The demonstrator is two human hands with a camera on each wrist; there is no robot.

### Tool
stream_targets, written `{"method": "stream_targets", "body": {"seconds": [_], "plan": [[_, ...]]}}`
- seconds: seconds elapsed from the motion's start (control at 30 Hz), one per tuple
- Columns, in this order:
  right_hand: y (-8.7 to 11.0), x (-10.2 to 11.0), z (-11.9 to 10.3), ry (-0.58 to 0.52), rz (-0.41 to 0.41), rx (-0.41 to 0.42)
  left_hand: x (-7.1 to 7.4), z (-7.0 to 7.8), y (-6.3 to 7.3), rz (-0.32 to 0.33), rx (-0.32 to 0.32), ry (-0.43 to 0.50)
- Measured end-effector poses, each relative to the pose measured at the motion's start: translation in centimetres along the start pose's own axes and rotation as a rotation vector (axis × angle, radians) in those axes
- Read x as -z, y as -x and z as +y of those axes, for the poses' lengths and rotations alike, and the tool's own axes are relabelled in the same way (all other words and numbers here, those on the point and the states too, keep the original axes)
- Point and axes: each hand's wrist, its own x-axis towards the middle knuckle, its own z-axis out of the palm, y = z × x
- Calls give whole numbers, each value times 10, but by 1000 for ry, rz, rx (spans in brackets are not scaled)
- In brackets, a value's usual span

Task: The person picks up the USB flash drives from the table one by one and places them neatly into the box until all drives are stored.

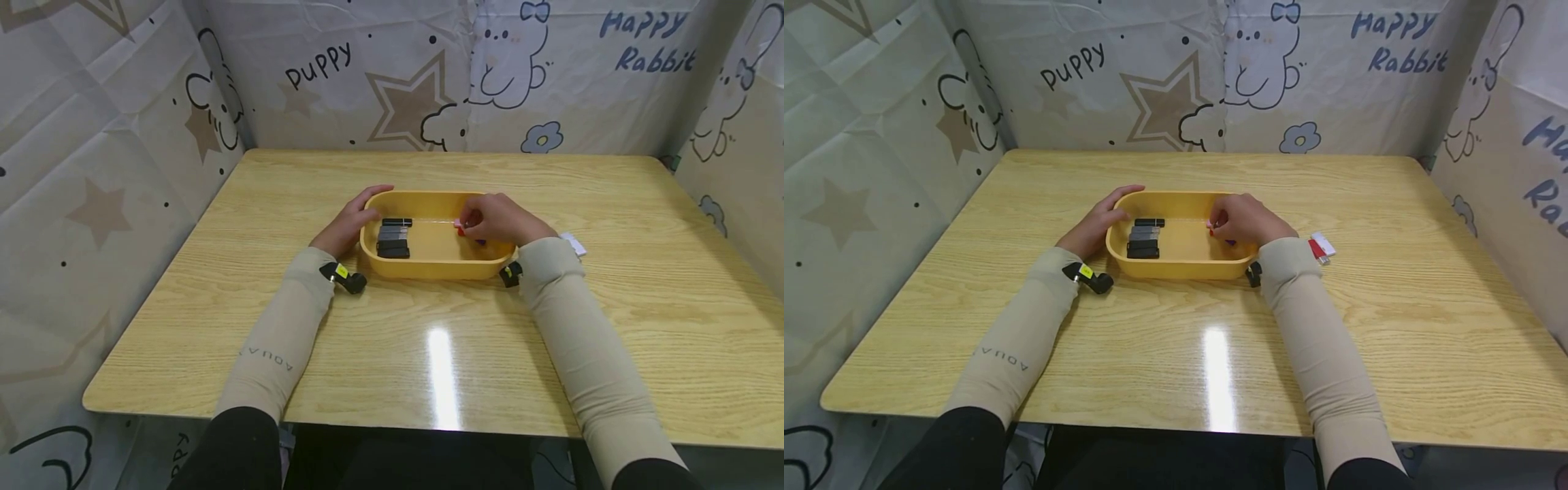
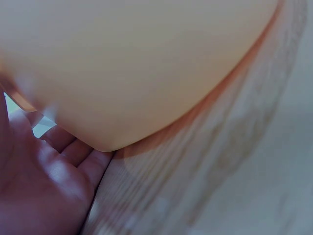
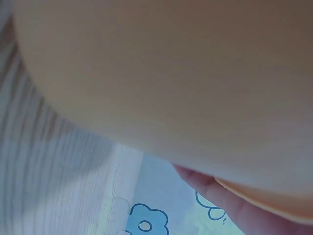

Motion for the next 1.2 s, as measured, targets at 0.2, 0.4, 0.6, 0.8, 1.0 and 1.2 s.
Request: {"method": "stream_targets", "body": {"seconds": [0.2,0.4,0.6,0.8,1.0,1.2], "plan": [[2,-1,0,1,8,31,-1,5,2,-30,-2,23],[3,-2,-2,17,-8,44,-6,22,12,-42,11,15],[1,-2,-2,56,-5,44,-8,26,15,-42,5,13],[-1,-4,0,147,2,51,-7,25,14,-52,-9,35],[-1,-7,-1,192,-9,26,-7,24,14,-51,-3,37],[-1,-8,-2,221,-16,4,-6,23,14,-49,-4,33]]}}
